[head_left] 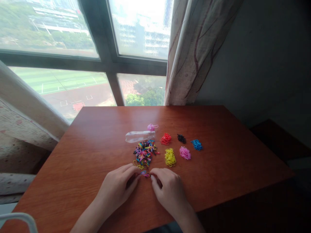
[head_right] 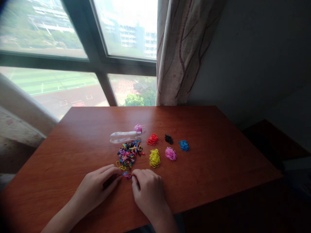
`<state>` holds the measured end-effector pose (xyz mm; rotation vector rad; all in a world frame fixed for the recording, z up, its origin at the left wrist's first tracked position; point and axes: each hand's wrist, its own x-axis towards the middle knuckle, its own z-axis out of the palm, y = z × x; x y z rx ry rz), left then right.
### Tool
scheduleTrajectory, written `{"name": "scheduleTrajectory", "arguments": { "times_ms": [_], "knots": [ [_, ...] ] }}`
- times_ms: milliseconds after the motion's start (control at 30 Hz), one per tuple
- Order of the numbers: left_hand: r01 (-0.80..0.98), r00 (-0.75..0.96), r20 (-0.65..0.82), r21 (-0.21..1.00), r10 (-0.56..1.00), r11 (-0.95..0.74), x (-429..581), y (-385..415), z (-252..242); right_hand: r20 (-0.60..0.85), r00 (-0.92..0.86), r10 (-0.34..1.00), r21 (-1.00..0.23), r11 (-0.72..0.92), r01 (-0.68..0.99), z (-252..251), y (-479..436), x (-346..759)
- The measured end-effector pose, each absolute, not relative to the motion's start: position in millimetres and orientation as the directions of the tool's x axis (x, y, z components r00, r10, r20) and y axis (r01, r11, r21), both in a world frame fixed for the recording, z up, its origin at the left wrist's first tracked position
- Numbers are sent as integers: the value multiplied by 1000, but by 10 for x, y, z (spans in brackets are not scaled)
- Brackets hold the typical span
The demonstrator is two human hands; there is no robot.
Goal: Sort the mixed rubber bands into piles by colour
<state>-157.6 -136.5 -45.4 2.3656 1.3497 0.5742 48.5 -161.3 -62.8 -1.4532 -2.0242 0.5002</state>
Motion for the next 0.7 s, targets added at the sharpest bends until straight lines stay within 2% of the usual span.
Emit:
{"name": "scheduleTrajectory", "arguments": {
  "times_ms": [400,700],
  "knots": [
    [693,494,168,517,853,-502,-1559,-1379,-469,275,-148,950,-668,299,682,-648,-1609,489],
    [668,549,177,494,817,-556,-1519,-1386,-472,272,-236,933,-668,359,652,-643,-1630,502]
  ]
}}
